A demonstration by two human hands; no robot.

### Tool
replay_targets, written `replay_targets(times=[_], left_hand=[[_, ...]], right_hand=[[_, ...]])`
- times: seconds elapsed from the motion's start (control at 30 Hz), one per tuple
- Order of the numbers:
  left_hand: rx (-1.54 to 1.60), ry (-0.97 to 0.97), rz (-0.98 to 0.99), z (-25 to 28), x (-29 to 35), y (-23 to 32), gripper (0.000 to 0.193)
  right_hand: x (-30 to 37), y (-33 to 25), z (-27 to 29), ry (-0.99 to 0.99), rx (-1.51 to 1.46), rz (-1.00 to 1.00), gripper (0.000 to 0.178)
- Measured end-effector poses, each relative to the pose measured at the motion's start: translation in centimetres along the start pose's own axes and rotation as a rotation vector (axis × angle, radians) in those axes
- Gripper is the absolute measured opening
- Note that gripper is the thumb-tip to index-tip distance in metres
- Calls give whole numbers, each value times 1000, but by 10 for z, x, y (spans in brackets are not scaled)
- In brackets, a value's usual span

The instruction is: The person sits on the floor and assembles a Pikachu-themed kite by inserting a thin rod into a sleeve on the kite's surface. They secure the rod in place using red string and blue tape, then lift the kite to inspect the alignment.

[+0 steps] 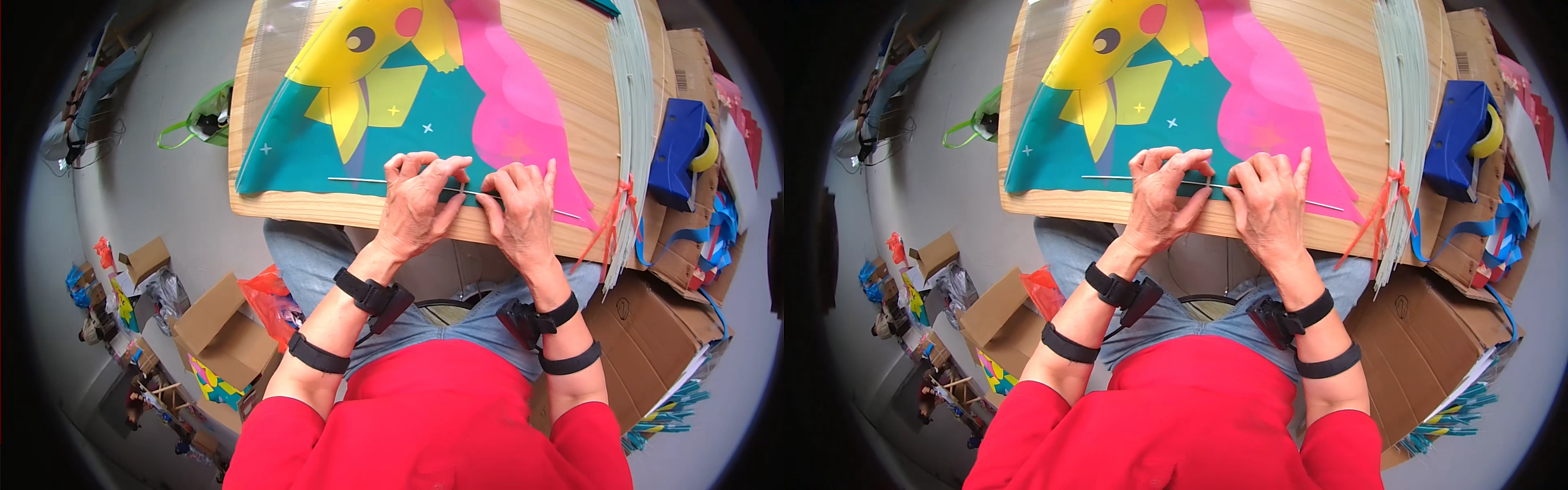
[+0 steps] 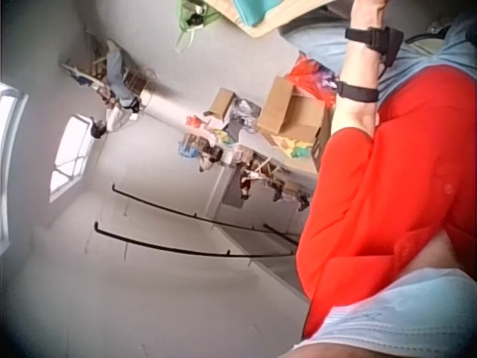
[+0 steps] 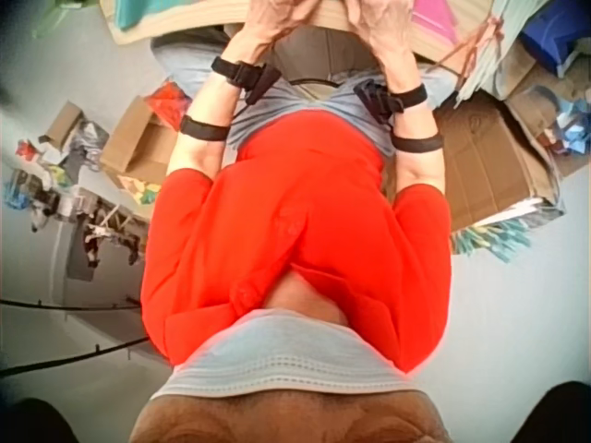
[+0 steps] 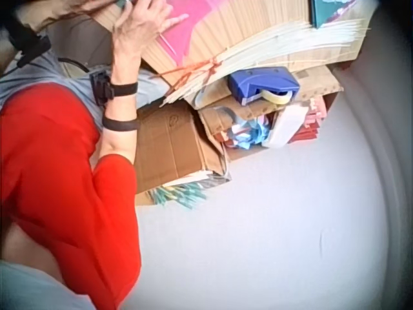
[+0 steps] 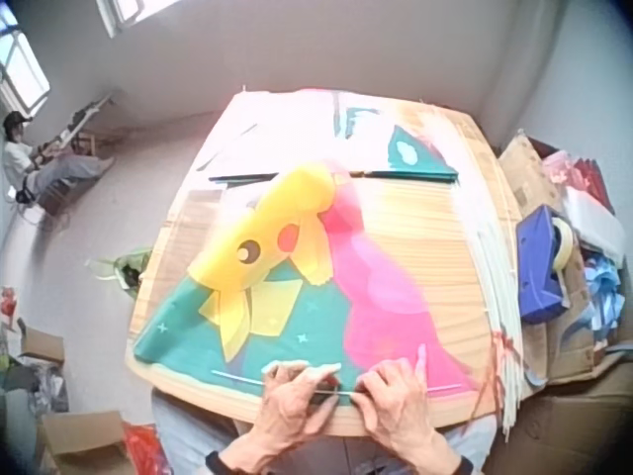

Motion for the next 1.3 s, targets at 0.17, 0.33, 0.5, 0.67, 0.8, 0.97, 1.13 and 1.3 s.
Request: replay_targets(times=[0.17,0.33,0.5,0.67,0.8,0.97,1.13,1.3], left_hand=[[-2,-19,-6,-1,0,1,65],[15,-31,6,0,-1,2,69],[30,-27,11,0,0,0,71],[32,-27,14,-1,1,-1,71],[29,-34,18,-1,1,-1,71],[26,-31,13,-1,1,-2,71],[19,-28,9,-2,1,-2,72],[14,-30,11,-2,1,-2,71]], right_hand=[[0,1,-1,4,-7,-3,15],[0,2,-2,14,3,-7,15],[0,2,-3,8,5,-10,15],[1,3,-2,4,-7,-15,14],[0,3,-2,6,-4,-13,13],[0,2,-2,3,-4,-14,14],[0,3,-1,7,-7,-9,14],[0,3,-2,3,-12,-11,14]])
Point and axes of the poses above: each hand's wrist, its own x-axis away from the middle knuckle, its own z-axis out of the back of the hand, y = z × x, the point moved 8 cm from there along -x, towards the middle knuckle, and after that the axes turned 11 degrees about x, right-handed, at the moved point
